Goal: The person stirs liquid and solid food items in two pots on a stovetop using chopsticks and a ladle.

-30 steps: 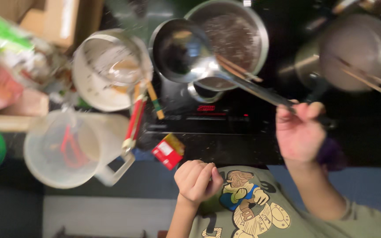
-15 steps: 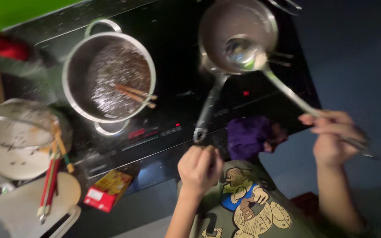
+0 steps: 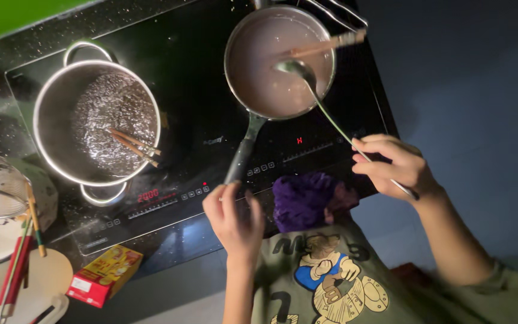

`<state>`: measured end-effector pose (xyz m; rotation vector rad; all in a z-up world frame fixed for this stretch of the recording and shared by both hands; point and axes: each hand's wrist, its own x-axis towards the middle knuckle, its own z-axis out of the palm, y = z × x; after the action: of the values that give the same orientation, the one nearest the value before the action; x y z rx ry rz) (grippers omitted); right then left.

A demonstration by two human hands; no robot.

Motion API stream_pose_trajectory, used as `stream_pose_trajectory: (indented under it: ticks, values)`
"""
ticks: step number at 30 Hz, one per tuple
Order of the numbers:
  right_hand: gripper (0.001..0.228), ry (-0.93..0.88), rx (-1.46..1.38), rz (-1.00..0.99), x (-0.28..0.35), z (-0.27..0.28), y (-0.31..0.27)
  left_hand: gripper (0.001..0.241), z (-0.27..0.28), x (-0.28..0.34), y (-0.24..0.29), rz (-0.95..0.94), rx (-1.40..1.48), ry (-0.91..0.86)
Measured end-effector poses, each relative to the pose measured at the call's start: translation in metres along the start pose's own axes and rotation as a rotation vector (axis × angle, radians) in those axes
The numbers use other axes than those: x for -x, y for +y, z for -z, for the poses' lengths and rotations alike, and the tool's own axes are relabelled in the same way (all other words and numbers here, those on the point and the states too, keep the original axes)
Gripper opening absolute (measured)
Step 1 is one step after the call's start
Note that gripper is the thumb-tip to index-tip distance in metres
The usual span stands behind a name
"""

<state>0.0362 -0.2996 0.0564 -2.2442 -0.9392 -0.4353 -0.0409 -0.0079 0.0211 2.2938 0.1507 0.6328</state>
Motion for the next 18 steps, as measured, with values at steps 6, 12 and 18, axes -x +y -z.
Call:
stream_pose_trajectory:
  ticks: [6,12,18]
  values:
    - [0.014,-0.039,-0.007,0.012,-0.002,-0.003,0.023,0.053,-0.014,-0.005,-0.003,0.07,-0.256,0.02]
    - [0.017,0.226,-0.231,-0.244,0.01,-0.014,0.049,0.047,-0.018,-0.002,-0.015,0.145,-0.141,-0.001]
    - [0.021,0.37,-0.523,-0.529,0.016,-0.021,0.06,0.041,-0.02,-0.001,-0.016,0.136,-0.172,-0.037]
